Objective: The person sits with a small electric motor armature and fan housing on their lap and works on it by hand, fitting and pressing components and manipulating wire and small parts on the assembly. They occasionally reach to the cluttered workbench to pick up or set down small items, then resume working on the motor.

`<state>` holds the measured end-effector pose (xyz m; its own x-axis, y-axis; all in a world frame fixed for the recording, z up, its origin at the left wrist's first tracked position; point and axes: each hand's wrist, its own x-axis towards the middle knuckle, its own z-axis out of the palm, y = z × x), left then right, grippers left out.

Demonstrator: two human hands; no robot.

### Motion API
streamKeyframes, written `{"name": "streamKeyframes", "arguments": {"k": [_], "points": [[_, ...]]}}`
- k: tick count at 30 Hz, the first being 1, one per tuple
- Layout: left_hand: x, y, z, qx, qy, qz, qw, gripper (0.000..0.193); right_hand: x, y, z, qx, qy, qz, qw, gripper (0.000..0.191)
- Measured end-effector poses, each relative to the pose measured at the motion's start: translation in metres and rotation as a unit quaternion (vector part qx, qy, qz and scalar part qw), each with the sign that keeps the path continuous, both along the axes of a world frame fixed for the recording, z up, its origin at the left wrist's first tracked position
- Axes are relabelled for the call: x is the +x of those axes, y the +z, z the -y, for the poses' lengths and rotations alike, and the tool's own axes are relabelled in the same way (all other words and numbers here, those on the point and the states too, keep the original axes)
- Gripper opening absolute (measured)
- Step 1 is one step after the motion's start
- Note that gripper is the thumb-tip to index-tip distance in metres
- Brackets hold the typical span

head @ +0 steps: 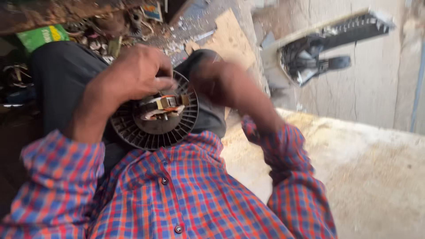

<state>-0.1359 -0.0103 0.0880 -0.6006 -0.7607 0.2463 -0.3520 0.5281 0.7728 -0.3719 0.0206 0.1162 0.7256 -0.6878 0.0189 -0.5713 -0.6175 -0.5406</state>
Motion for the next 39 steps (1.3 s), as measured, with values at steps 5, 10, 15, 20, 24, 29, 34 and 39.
{"name": "streamKeyframes", "arguments": {"k": [5, 10, 15, 20, 24, 29, 34, 39], "points": [[0.022, 0.001, -0.036, 0.123, 0.049, -0.197, 0.971, 0.011, 0.047, 0.057, -0.046, 0.081, 0.226, -0.088, 0.967, 0.012], [0.012, -0.022, -0.115, -0.143, 0.057, -0.052, 0.987, 0.019, 0.017, 0.055, -0.036, 0.027, 0.149, 0.019, 0.988, 0.012], [0.004, -0.025, -0.124, -0.123, 0.138, -0.077, 0.980, 0.011, -0.001, 0.032, -0.022, -0.033, 0.069, 0.033, 0.997, 0.024], [-0.019, 0.011, -0.087, -0.231, 0.138, 0.001, 0.963, 0.013, 0.003, 0.053, -0.024, -0.028, -0.038, 0.049, 0.998, 0.020], [-0.016, 0.006, -0.016, -0.120, 0.161, -0.050, 0.978, 0.008, 0.003, 0.059, -0.024, -0.112, -0.121, 0.003, 0.986, 0.017], [0.025, -0.055, 0.014, 0.082, -0.025, -0.106, 0.991, 0.013, -0.008, 0.010, -0.035, -0.099, -0.016, -0.028, 0.995, 0.020], [0.033, -0.071, 0.010, 0.178, -0.043, -0.096, 0.978, 0.019, -0.023, -0.026, -0.058, -0.036, 0.034, -0.005, 0.999, 0.030], [0.037, -0.013, -0.013, 0.108, 0.043, -0.092, 0.989, 0.018, 0.014, 0.022, -0.068, 0.119, 0.209, -0.023, 0.970, 0.020]]}}
